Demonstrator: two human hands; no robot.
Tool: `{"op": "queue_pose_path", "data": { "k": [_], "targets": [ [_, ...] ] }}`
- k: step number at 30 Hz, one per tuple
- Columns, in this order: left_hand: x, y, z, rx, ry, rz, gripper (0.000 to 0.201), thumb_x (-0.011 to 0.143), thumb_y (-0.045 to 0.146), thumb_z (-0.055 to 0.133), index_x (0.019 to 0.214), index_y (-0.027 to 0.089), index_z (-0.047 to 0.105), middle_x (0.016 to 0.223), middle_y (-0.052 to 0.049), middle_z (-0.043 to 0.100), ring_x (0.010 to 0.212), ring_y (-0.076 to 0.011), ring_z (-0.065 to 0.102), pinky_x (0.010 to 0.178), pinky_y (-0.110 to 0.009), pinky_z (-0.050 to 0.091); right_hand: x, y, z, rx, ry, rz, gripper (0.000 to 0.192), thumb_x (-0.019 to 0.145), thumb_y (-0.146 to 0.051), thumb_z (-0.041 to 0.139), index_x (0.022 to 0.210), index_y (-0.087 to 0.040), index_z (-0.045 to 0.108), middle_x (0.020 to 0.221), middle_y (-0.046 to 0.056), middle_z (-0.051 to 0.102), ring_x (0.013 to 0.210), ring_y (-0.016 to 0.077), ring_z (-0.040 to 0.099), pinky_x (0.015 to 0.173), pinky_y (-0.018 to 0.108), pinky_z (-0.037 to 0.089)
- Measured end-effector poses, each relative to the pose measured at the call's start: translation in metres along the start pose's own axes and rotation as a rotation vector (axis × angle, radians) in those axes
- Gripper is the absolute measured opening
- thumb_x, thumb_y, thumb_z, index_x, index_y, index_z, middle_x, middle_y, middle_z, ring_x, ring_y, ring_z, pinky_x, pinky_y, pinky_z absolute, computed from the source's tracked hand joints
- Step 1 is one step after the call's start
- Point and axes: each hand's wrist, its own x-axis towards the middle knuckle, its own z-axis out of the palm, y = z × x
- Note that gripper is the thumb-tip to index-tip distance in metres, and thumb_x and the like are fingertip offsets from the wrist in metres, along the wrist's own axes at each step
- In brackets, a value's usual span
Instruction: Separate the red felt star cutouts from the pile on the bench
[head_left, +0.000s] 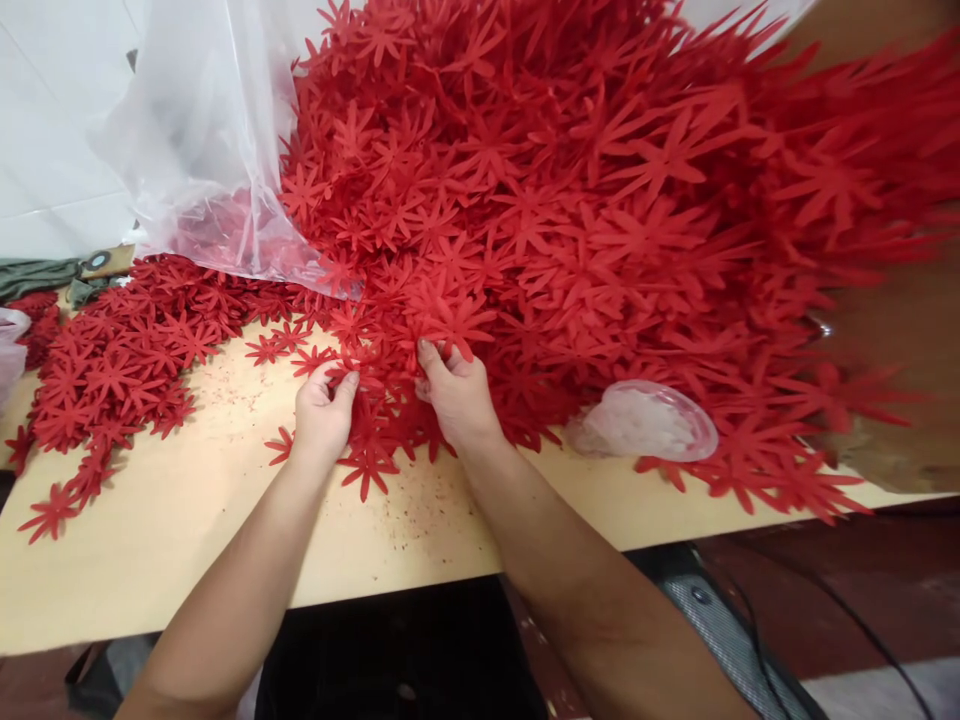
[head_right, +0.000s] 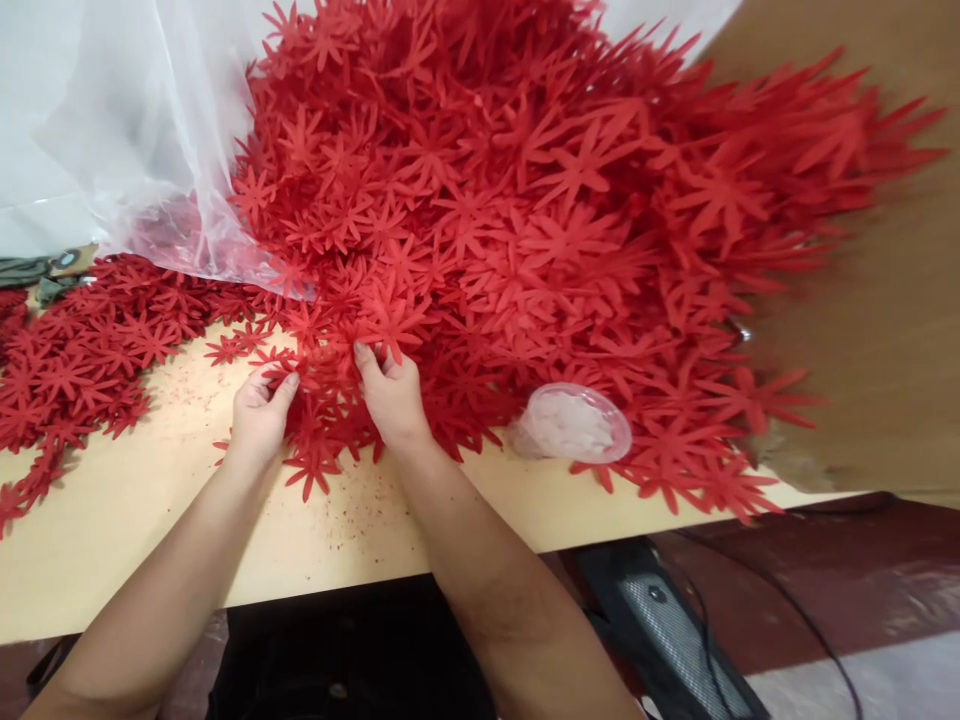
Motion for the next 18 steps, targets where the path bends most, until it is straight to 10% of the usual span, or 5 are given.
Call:
{"op": "queue_pose_path", "data": {
  "k": [5, 18],
  "targets": [
    [-0.006, 0.006, 0.002, -0.093, -0.077, -0.071, 0.009, 0.070, 0.020, 0.066, 0.078, 0.018, 0.062, 0.064, 0.003, 0.063, 0.062, -0.0105, 0.058, 0.071, -0.025, 0.048, -0.004, 0.002, -0.001, -0.079, -0.096, -0.002, 0.049, 0.068, -0.058, 0.069, 0.053, -0.021, 0.042, 0.044, -0.009, 0.033, 0.041, 0.0049, 0.027, 0.040, 0.021, 0.026],
    [-0.009, -0.002, 0.007, -0.037, -0.078, -0.053, 0.012, 0.069, 0.022, 0.070, 0.073, 0.017, 0.060, 0.074, 0.002, 0.067, 0.070, -0.0098, 0.059, 0.075, -0.024, 0.048, -0.013, 0.000, 0.005, -0.068, -0.210, -0.063, 0.024, 0.064, -0.040, 0.078, 0.073, -0.020, 0.068, 0.079, 0.001, 0.069, 0.080, 0.0154, 0.064, 0.085, 0.032, 0.053]
  ]
}}
